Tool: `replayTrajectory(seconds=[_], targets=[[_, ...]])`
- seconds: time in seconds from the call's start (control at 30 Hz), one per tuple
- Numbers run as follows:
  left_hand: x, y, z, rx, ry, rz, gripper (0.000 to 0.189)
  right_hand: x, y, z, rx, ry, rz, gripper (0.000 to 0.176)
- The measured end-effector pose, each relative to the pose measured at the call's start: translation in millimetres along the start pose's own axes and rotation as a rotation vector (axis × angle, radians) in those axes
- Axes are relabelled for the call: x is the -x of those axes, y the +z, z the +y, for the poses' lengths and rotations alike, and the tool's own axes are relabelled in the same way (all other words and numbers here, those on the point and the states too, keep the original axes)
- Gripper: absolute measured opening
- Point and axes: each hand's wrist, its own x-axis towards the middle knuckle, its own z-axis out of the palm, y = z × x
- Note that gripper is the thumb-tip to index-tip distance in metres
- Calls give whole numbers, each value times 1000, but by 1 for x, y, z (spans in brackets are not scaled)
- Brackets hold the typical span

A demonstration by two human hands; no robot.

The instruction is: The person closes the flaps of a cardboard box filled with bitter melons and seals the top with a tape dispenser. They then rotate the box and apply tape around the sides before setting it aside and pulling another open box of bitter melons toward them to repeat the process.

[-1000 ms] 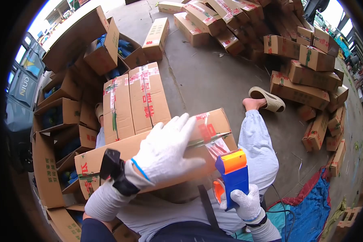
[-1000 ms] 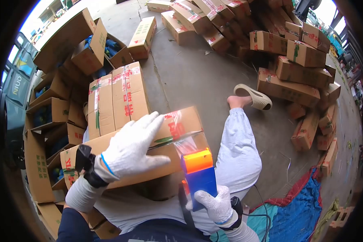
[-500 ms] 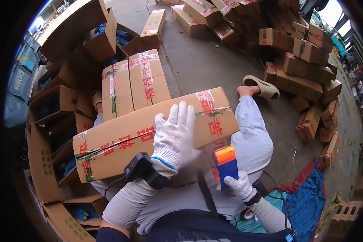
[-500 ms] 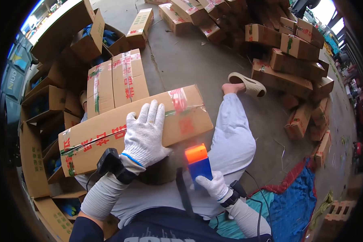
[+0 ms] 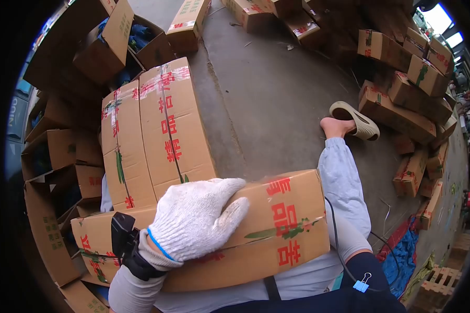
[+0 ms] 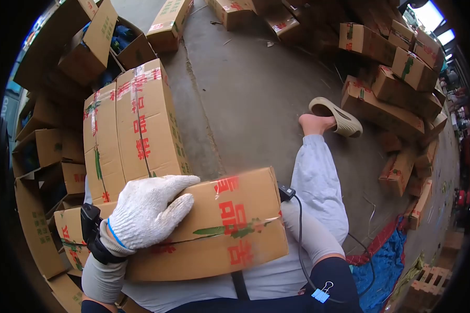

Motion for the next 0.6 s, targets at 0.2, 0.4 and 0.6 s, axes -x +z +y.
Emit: replayTrajectory(seconds=[0.2, 0.4, 0.6], targets=[[-16, -4, -11, 498, -310, 123, 44, -124, -124, -166, -504, -178, -70, 48], [-47, -5, -16, 743, -14, 69, 50, -17, -87, -266, 441, -286, 2, 46], [-45, -5, -27, 712, 253, -320, 56, 12, -14, -249, 952, -257, 66, 44]])
